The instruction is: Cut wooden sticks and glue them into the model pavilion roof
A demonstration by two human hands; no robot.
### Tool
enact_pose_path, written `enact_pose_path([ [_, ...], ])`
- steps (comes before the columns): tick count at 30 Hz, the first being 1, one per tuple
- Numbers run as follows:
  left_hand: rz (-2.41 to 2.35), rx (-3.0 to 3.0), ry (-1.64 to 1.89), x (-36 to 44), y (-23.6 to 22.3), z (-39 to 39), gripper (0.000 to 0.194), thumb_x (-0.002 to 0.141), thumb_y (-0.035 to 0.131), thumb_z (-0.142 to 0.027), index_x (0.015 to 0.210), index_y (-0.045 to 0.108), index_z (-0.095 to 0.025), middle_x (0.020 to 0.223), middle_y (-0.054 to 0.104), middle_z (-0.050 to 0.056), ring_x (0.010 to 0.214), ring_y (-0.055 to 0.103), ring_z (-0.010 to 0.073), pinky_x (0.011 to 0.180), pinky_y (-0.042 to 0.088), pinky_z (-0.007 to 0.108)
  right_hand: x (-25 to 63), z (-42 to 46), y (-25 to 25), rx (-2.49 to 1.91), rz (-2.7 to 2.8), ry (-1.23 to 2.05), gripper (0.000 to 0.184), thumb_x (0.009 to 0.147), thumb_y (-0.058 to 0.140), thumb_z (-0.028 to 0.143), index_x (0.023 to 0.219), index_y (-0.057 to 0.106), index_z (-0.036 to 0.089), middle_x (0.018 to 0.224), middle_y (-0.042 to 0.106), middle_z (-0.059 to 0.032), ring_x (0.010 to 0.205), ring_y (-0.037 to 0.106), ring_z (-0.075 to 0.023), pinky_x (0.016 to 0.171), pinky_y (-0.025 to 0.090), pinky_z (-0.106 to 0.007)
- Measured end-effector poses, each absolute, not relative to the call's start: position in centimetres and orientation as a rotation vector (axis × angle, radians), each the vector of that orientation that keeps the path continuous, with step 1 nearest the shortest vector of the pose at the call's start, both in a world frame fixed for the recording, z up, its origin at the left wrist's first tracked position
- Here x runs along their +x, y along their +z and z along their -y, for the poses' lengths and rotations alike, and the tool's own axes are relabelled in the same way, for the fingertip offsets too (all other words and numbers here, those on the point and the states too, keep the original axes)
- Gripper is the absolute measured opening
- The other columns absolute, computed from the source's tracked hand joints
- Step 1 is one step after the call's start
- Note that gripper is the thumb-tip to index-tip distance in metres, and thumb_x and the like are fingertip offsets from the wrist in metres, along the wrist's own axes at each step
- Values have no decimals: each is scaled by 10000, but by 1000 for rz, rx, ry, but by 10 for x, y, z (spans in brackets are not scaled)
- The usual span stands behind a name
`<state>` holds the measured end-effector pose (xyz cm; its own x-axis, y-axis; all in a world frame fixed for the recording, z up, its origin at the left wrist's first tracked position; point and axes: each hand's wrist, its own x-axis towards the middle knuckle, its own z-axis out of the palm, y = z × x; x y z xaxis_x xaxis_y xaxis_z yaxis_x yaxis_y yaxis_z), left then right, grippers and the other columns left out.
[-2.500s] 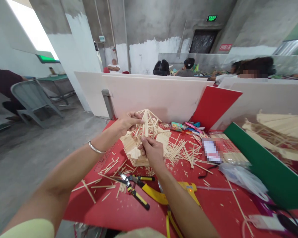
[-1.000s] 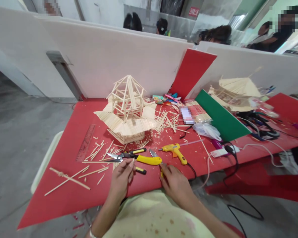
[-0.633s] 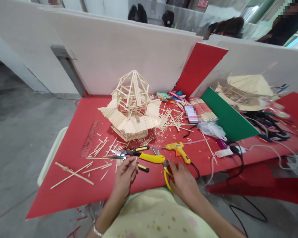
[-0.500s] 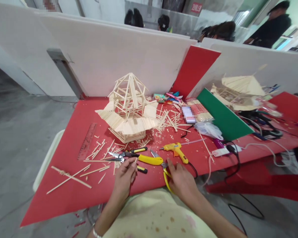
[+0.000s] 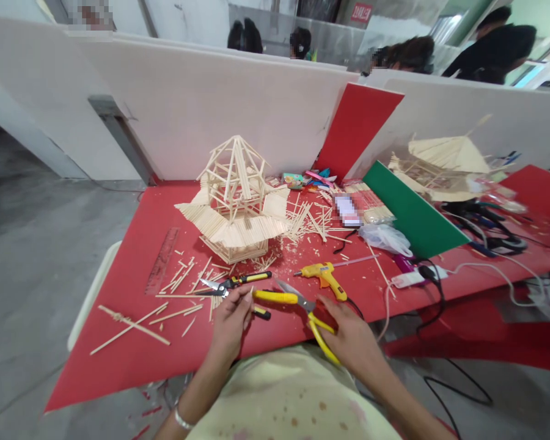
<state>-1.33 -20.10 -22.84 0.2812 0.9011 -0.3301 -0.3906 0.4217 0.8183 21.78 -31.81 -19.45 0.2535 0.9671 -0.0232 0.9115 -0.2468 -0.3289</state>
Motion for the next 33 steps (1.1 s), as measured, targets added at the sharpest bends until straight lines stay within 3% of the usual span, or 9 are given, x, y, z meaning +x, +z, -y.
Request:
enact_pose_path([
  [4,-869,646,946,-8,-217,201,315,793,735,-387,1015,682,-170,652,532,-37,521,448,33,477,322,134,204,306,-169,-2049,1764,433,664,863,579,479,1460,403,246,1182,661,-93,1025,654,-234,857,533,-331],
  [9,-826,677,921,-5,-211,201,257,800,726,-369,973,683,-183,698,591,-15,611,564,87,568,414,188,185,290,-160,-1973,1841,620,678,827,623,501,1414,435,216,1259,624,-113,1110,617,-248,937,499,-361],
  [15,-861,928,980,-11,-212,197,171,813,711,-320,878,695,-163,744,628,8,675,546,110,668,450,225,181,277,-160,-1990,2032,641,644,857,590,544,1417,450,256,1133,654,-108,1009,639,-258,874,493,-373],
  [20,-844,927,956,-13,-216,195,200,815,699,-326,933,712,-165,820,674,44,750,600,158,737,490,278,178,273,-161,-1979,2064,655,639,865,578,567,1416,458,266,1101,649,-105,961,647,-249,834,488,-352],
  [33,-871,978,957,-20,-209,196,165,799,714,-319,811,705,-154,730,670,37,685,609,153,694,495,274,171,271,-163,-1901,2036,802,593,861,578,548,1371,506,254,1170,683,-94,1001,659,-238,825,483,-314],
])
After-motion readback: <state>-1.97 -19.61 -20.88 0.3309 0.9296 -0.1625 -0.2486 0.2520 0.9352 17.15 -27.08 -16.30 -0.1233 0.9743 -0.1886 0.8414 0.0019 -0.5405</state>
